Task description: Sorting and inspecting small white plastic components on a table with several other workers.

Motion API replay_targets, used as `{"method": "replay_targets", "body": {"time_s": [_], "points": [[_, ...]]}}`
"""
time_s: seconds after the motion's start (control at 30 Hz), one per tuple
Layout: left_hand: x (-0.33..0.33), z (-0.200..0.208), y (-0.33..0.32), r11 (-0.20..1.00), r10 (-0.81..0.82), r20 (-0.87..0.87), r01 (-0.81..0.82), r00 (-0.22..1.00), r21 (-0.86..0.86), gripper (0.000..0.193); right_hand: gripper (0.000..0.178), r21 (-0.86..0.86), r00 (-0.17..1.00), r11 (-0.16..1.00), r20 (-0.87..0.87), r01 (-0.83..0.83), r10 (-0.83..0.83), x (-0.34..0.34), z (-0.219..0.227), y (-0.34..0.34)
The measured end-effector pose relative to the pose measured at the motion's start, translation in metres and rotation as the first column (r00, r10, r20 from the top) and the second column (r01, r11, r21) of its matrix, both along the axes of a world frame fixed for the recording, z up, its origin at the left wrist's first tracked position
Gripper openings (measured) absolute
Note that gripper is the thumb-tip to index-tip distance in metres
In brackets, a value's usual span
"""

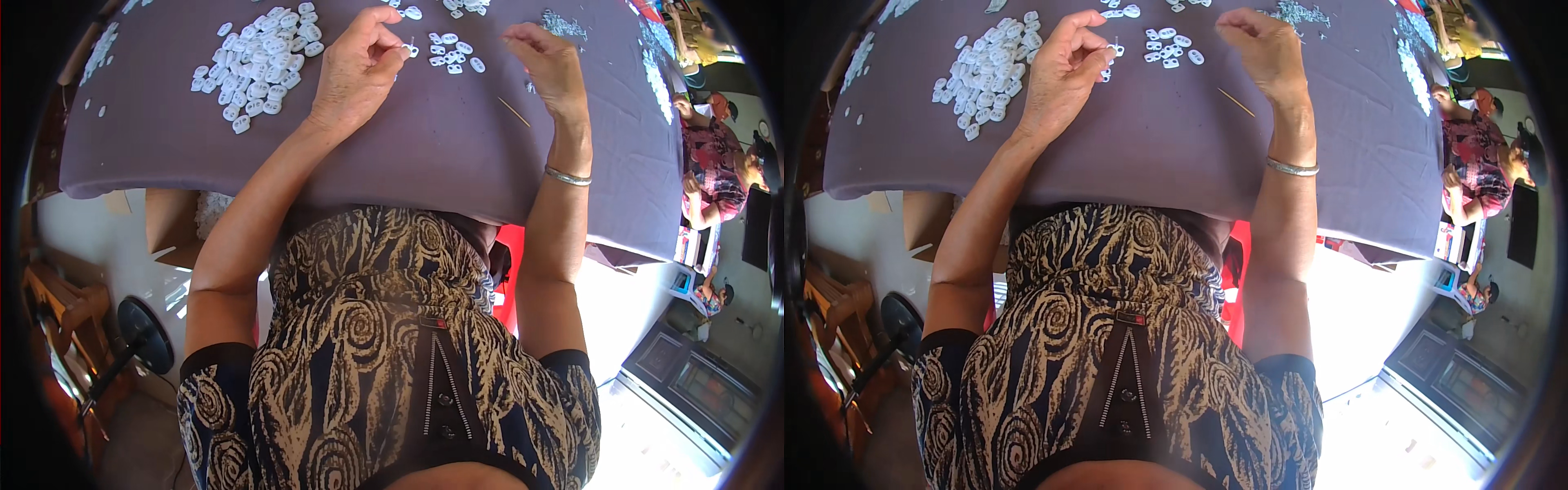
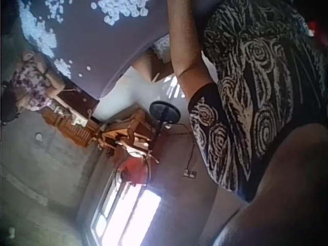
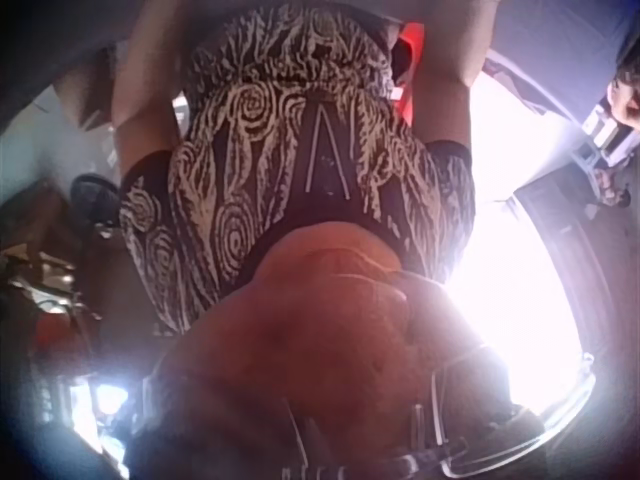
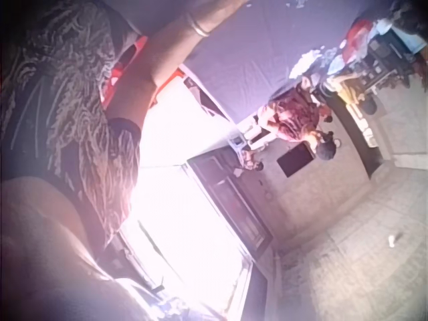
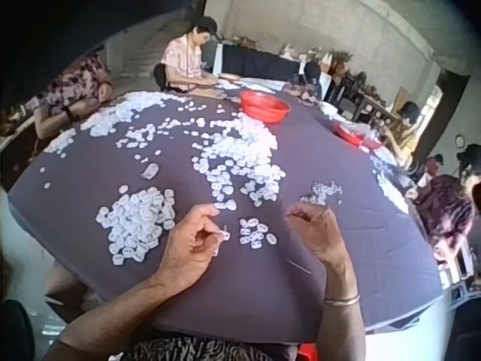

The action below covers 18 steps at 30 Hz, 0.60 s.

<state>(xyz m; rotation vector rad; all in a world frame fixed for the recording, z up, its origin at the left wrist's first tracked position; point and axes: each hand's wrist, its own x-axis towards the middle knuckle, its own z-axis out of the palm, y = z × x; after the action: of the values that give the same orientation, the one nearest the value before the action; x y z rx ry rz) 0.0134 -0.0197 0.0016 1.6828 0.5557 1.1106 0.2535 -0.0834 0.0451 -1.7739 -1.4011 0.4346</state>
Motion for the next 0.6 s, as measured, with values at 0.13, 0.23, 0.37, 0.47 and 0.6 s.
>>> {"method": "replay_targets", "body": {"time_s": [0.13, 0.23, 0.37, 0.47, 0.6], "points": [[-0.005, 0.0, -0.003, 0.996, 0.049, -0.104, -0.056, 0.993, -0.068, 0.034, 0.011, -0.084, 0.984, 0.995, 0.168, -0.05, 0.063, -0.001, -0.012, 0.002], [-0.002, 0.001, -0.002, 0.996, 0.04, -0.115, -0.049, 0.993, -0.072, 0.033, 0.012, -0.17, 0.977, 0.981, 0.174, -0.093, 0.122, -0.002, -0.012, 0.0], [-0.003, -0.003, -0.001, 0.996, 0.047, -0.102, -0.054, 0.994, -0.071, 0.032, 0.012, -0.179, 0.976, 0.979, 0.175, -0.095, 0.126, -0.007, -0.011, 0.002], [-0.004, -0.003, 0.0, 0.997, 0.043, -0.102, -0.049, 0.994, -0.055, 0.033, 0.012, -0.187, 0.973, 0.977, 0.188, -0.1, 0.136, -0.01, -0.01, 0.001], [-0.002, -0.006, -0.002, 0.996, 0.085, -0.107, -0.086, 0.991, -0.012, 0.033, 0.014, -0.197, 0.947, 0.973, 0.273, -0.116, 0.168, -0.02, -0.007, 0.0]]}}
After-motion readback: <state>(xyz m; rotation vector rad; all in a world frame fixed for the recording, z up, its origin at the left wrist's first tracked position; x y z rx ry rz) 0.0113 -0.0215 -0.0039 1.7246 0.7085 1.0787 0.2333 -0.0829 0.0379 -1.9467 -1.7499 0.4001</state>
